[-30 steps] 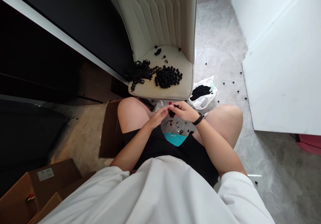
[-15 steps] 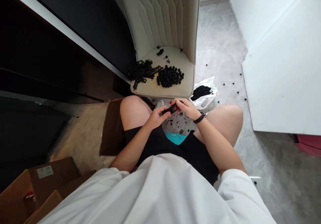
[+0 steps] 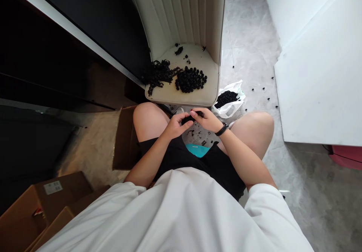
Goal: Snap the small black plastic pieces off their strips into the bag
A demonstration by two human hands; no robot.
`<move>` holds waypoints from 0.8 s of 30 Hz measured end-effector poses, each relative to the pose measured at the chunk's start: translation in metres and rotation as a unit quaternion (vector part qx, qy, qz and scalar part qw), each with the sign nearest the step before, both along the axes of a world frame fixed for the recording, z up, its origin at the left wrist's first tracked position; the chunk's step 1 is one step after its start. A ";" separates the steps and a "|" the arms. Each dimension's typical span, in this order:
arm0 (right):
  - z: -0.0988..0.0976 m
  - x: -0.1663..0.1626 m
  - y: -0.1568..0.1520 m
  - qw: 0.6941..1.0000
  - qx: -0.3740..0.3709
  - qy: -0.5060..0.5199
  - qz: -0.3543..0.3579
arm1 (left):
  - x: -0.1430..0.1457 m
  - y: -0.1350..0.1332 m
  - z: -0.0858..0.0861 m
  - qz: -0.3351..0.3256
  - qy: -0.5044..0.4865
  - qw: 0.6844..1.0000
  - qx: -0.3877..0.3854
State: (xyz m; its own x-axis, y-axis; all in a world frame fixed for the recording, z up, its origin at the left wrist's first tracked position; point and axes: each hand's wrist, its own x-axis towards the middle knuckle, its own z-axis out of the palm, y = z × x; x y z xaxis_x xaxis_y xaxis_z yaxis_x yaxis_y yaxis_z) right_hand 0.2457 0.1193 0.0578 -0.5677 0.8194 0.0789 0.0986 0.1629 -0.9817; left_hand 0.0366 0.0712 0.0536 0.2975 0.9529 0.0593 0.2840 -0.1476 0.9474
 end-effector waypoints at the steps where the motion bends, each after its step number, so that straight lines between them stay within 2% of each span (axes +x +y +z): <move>1: -0.001 -0.001 0.000 1.000 0.027 -0.002 -0.002 | 0.000 0.001 -0.003 0.005 -0.002 1.000 -0.015; 3: -0.003 -0.002 0.000 0.998 0.066 -0.006 0.007 | 0.002 0.004 -0.010 0.003 -0.020 0.998 -0.064; 5: -0.006 -0.003 0.000 0.997 0.073 -0.007 0.018 | 0.004 0.007 -0.016 -0.010 -0.061 0.991 -0.115; 11: -0.007 -0.008 -0.005 0.999 0.011 0.033 -0.002 | 0.013 0.010 -0.017 -0.022 -0.200 0.965 -0.170; 20: 0.000 -0.017 -0.016 0.996 -0.058 0.061 -0.037 | 0.001 0.005 -0.021 -0.030 -0.224 0.962 -0.153; 22: 0.002 -0.016 -0.016 0.996 -0.054 0.060 -0.037 | 0.000 0.005 -0.018 -0.041 -0.197 0.968 -0.150; 24: 0.002 -0.015 -0.014 0.997 -0.042 0.055 -0.044 | 0.002 0.006 -0.011 -0.021 -0.123 0.988 -0.093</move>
State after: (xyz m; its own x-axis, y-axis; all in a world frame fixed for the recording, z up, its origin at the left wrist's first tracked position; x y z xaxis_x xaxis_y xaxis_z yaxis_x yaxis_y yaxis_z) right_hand 0.2308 0.1057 0.0597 -0.4847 0.8721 0.0665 -0.0008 0.0756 -0.9971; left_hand 0.0388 0.0768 0.0422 0.3361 0.9410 -0.0393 0.0386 0.0280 0.9989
